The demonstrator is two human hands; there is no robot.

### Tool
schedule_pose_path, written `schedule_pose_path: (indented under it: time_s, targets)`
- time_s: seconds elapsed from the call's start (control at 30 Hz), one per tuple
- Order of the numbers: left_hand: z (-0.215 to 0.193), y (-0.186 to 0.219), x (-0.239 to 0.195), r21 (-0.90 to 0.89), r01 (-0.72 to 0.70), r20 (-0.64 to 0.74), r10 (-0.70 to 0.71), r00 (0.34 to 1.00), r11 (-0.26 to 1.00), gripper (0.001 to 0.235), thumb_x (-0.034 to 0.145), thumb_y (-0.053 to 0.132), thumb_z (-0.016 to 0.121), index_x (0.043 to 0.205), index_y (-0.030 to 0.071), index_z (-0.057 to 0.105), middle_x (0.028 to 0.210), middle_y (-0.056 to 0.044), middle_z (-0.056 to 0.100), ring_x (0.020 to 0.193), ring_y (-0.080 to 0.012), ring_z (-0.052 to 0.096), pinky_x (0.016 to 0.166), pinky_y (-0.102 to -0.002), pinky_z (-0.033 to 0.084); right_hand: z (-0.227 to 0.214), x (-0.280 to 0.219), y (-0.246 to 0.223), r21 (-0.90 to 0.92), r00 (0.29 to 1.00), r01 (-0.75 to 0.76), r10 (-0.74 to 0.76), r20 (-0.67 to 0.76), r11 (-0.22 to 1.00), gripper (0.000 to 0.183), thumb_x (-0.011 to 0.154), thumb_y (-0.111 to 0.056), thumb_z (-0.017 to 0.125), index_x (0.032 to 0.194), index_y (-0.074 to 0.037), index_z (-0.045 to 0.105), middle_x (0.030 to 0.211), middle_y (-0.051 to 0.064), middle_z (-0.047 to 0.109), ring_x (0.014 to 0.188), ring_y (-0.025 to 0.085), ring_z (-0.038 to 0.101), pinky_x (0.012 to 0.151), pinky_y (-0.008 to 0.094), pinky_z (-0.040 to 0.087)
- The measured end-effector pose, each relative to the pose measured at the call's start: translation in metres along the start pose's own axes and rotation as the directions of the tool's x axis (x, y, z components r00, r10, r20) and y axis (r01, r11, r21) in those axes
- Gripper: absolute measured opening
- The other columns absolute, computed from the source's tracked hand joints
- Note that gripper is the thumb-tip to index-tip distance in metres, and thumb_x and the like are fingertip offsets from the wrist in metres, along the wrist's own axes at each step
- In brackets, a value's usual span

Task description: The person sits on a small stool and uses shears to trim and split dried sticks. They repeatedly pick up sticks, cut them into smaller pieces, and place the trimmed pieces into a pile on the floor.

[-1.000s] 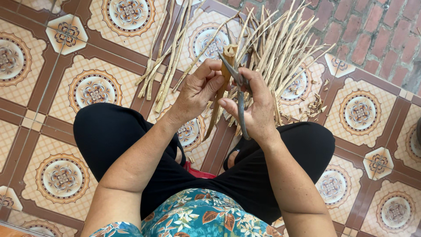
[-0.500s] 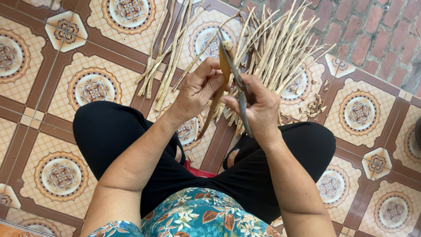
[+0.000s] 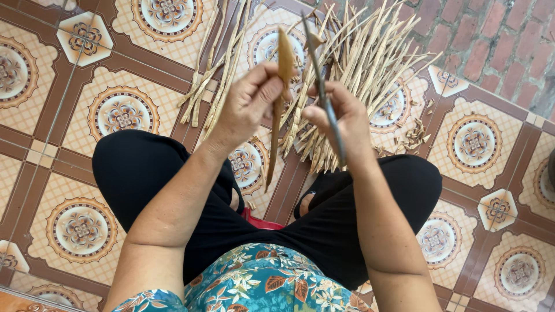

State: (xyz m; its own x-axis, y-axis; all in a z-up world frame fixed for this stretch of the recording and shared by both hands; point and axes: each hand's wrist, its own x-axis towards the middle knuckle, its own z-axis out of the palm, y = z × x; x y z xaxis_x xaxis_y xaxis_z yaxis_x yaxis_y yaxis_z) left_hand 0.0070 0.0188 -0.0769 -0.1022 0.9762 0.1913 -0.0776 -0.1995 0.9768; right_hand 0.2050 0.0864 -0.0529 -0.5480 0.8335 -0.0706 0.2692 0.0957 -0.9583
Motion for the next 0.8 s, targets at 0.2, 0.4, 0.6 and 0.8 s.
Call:
schedule_pose_path:
  time_s: [0.2,0.4,0.6,0.8]
  targets:
    - [-0.019,0.034,0.032,0.229,-0.277,-0.262,0.333,0.906,0.933,0.018,0.12,0.017,0.053,0.117,0.006,0.067,0.091,-0.002,0.073,0.065,-0.003,0.059,0.055,-0.017,0.047,-0.043,0.011,0.009,0.396,0.98,-0.128,0.177,-0.09,0.909,0.028,0.102,-0.028,0.064,0.117,-0.005,0.062,0.083,0.004,0.07,0.067,0.012,0.066,0.062,0.025,0.058]
    - [0.037,0.026,0.072,0.487,-0.516,-0.095,0.63,0.771,0.705,0.006,0.111,0.006,0.068,0.105,0.006,0.066,0.087,-0.006,0.068,0.077,-0.0174,0.065,0.07,-0.03,0.054,-0.114,-0.009,0.03,0.544,0.892,0.417,-0.213,-0.4,0.728,0.032,0.116,-0.031,0.059,0.13,-0.002,0.058,0.1,0.014,0.072,0.079,0.019,0.069,0.072,0.029,0.059]
    - [0.128,-0.09,0.078,0.593,-0.613,0.391,0.478,0.786,0.522,0.004,0.104,0.009,0.069,0.107,0.007,0.067,0.111,-0.008,0.065,0.099,-0.021,0.065,0.083,-0.03,0.062,-0.158,-0.038,0.047,0.555,0.854,0.472,-0.2,-0.481,0.685,0.035,0.116,-0.034,0.058,0.131,-0.002,0.057,0.099,0.014,0.07,0.079,0.019,0.067,0.073,0.03,0.058]
    - [0.15,-0.25,0.01,0.679,-0.565,0.552,0.181,0.814,0.469,0.013,0.09,0.007,0.064,0.102,0.01,0.065,0.129,-0.007,0.062,0.112,-0.025,0.067,0.088,-0.032,0.06,-0.16,-0.048,0.056,0.579,0.881,0.409,-0.14,-0.452,0.705,0.038,0.115,-0.037,0.057,0.131,-0.003,0.056,0.099,0.015,0.068,0.079,0.02,0.065,0.074,0.031,0.056]
